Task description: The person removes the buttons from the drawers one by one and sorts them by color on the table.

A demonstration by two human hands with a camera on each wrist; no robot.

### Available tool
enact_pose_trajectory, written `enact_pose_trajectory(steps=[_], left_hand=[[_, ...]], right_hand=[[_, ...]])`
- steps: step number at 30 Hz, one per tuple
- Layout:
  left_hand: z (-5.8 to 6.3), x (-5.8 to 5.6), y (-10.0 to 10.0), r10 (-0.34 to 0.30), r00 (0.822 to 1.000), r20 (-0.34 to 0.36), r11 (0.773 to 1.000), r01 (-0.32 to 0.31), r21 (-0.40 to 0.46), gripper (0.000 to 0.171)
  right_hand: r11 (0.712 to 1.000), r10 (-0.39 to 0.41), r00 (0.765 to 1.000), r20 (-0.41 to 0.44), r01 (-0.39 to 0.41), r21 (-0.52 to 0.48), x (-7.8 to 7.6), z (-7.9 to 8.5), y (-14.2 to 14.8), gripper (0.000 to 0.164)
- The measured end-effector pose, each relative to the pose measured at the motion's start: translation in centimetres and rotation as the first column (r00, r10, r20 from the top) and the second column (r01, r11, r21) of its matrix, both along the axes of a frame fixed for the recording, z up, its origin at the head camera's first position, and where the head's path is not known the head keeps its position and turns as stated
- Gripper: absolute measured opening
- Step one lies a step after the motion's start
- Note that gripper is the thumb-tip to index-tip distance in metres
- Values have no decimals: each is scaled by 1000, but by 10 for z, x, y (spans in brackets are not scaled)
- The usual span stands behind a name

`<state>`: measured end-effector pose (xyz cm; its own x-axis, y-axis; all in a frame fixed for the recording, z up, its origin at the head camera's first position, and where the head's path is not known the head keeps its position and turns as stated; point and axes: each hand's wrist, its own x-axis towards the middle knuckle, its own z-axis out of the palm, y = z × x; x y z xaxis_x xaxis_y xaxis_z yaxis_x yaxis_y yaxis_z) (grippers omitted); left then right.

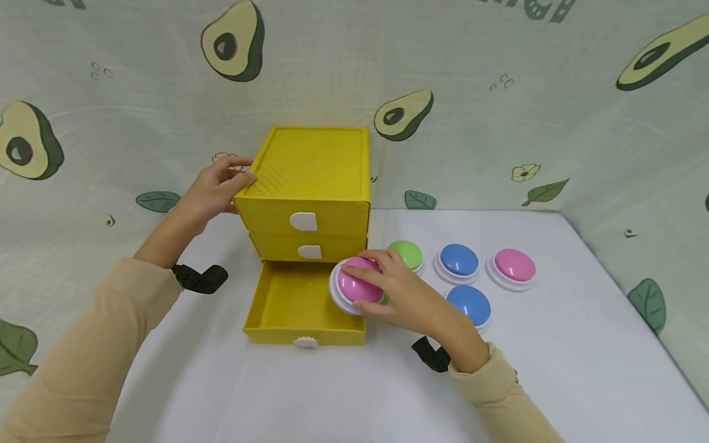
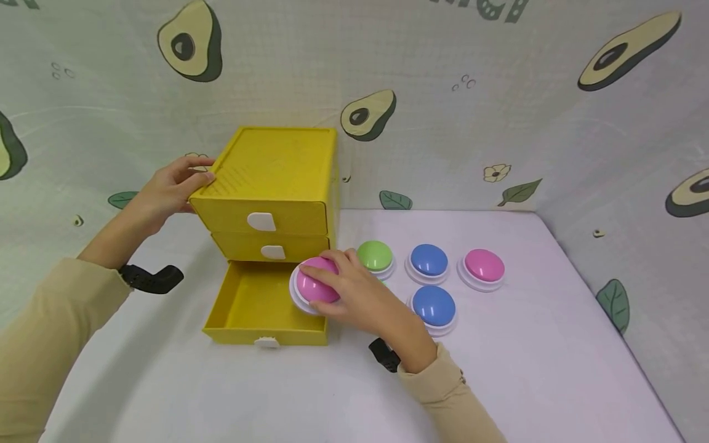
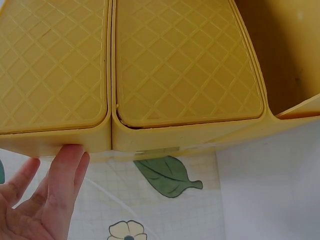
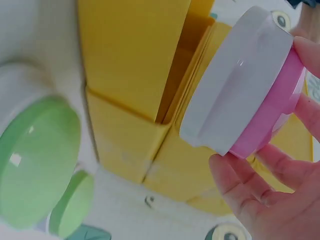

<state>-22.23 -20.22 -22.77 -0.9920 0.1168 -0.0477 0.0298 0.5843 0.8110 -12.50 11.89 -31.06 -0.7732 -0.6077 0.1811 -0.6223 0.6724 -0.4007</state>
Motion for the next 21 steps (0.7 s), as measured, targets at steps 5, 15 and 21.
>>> enact_pose_trajectory(steps=[5,15,21], left_hand=[[1,0,1,1,1000,2,1000,-1,0,61],[0,-1,0,4,1000,0,1000,-4,4,59],[-1,-1,0,9,1000,1,1000,-9,-1,59]], right_hand=[[997,-64,998,-13,64,-39,5,-1,21,52],[984,-160,985,-66,154,-87,14,-7,70,51],[974,-220,970,-103,212,-83,20,-11,97,53]])
